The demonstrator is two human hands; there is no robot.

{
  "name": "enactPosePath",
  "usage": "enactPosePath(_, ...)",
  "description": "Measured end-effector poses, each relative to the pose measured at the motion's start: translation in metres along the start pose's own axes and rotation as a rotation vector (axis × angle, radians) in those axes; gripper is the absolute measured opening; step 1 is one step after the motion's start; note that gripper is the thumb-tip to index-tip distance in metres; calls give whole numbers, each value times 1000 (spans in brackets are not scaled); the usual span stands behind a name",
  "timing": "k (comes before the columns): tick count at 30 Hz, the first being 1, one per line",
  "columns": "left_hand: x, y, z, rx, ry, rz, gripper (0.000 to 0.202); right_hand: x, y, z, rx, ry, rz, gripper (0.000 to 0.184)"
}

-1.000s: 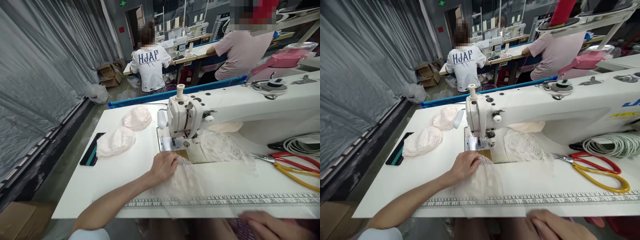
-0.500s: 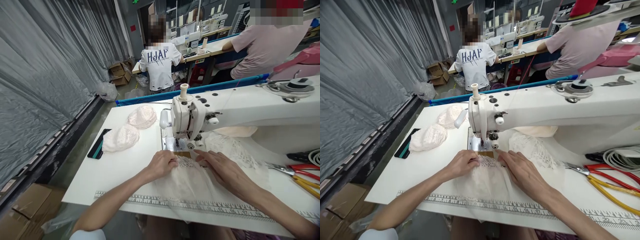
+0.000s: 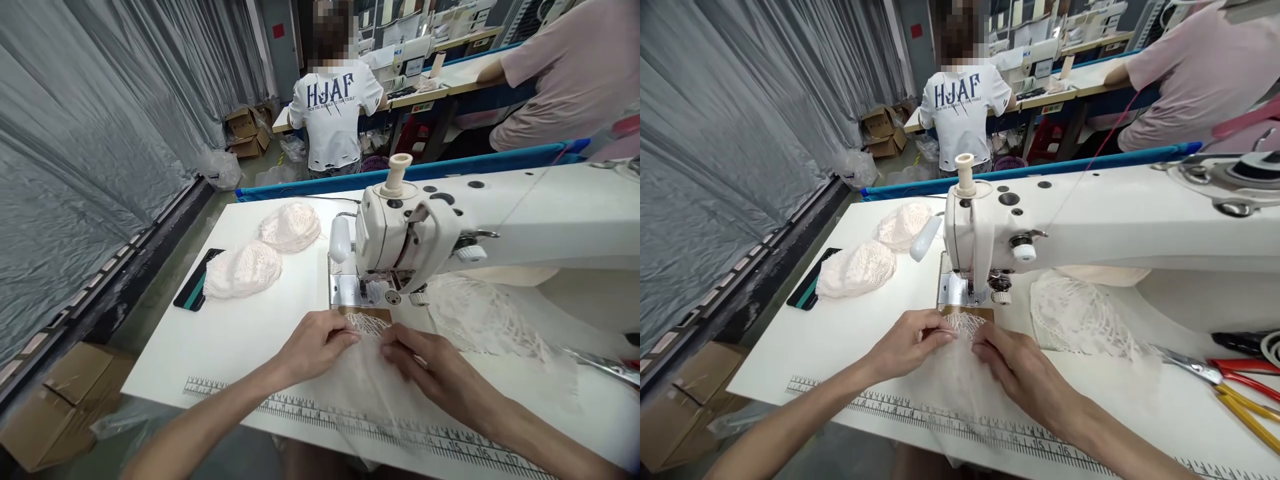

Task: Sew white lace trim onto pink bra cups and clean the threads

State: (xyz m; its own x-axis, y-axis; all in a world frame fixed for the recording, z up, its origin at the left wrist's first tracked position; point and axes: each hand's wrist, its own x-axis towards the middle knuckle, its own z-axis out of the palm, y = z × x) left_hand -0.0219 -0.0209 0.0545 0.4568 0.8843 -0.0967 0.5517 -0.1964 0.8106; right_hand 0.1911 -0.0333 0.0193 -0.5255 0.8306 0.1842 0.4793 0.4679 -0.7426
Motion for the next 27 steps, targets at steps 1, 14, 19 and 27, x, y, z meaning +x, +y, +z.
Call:
enactPosePath(1, 3, -1, 2, 7, 13, -19, 20, 0, 2, 1, 2, 4, 36, 15)
enactPosePath(14, 23, -20, 18, 369, 94, -143, 11, 4, 28, 9, -298, 78, -161, 31)
enactPosePath(19, 27, -21, 16, 349, 69, -175, 13, 4, 32, 13, -313, 107, -163, 33)
enactPosePath(27, 24, -22, 16, 413, 86, -136, 14, 6, 33, 15, -373, 106, -133, 33)
